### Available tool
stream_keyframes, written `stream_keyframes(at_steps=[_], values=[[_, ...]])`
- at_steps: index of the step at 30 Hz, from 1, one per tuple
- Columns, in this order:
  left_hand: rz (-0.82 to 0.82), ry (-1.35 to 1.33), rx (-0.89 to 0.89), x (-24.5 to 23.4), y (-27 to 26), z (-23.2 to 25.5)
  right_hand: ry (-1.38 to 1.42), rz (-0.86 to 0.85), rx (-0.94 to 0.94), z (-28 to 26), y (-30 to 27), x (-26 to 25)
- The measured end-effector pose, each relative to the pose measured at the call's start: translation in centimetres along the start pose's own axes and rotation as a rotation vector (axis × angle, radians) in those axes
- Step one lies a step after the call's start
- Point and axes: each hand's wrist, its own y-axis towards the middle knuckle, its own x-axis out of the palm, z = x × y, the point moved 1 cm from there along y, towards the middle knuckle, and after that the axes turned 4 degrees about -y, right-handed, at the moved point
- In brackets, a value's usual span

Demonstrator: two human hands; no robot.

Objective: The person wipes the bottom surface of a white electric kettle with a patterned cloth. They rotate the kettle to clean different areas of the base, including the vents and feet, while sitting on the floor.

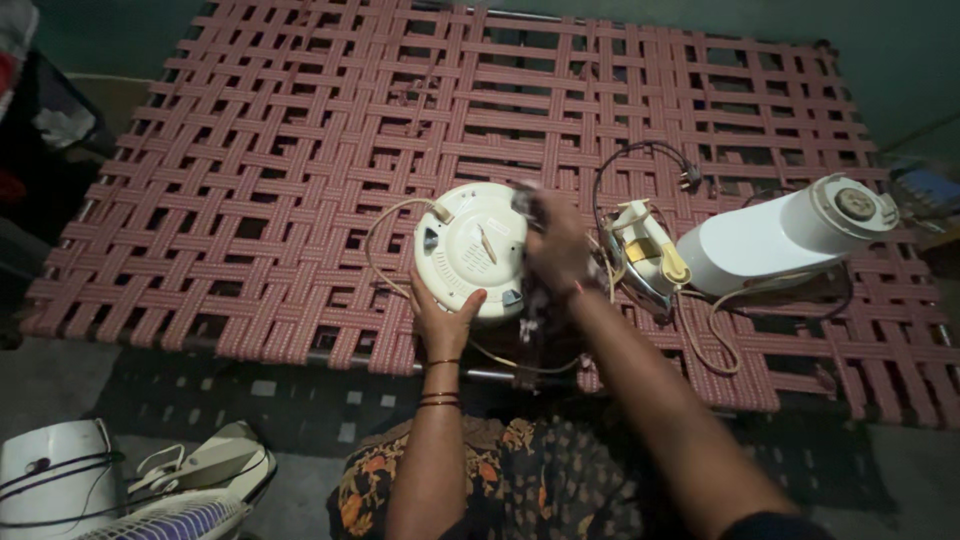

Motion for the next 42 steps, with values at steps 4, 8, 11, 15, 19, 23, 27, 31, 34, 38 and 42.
stream_keyframes(at_steps=[4,8,11,15,19,23,27,31,34,38,42], values=[[-0.009,0.021,-0.022,-0.1,0.2,0.0,0.003,-0.325,-0.227,-3.5,3.7,6.5],[0.019,0.026,0.01,0.4,0.2,-0.6,-0.111,-0.584,-0.279,-2.3,4.7,11.1],[0.014,0.025,-0.012,0.5,0.2,-0.3,-0.179,-0.603,-0.357,-0.3,3.7,10.3],[0.009,-0.032,0.024,0.2,-0.1,0.7,-0.222,-0.603,-0.406,0.7,2.4,8.8],[-0.068,0.027,-0.021,-0.8,-0.1,1.5,-0.234,-0.621,-0.298,0.4,0.9,7.4],[-0.131,0.047,0.062,-1.1,-0.1,1.0,-0.238,-0.612,-0.243,2.2,-0.9,5.8],[-0.153,0.079,0.142,-1.2,0.1,0.4,-0.221,-0.602,-0.216,4.7,-2.9,5.0],[-0.201,0.065,0.056,-1.2,0.3,0.5,-0.211,-0.612,-0.158,5.7,-5.3,3.1],[-0.22,0.087,0.031,-1.2,0.4,0.7,-0.177,-0.618,-0.145,6.0,-6.8,2.1],[-0.207,0.078,0.033,-1.3,0.3,0.7,-0.137,-0.642,-0.094,7.1,-9.4,1.1],[-0.207,0.079,0.001,-1.5,0.1,0.7,-0.043,-0.467,-0.2,7.7,-11.8,-0.1]])
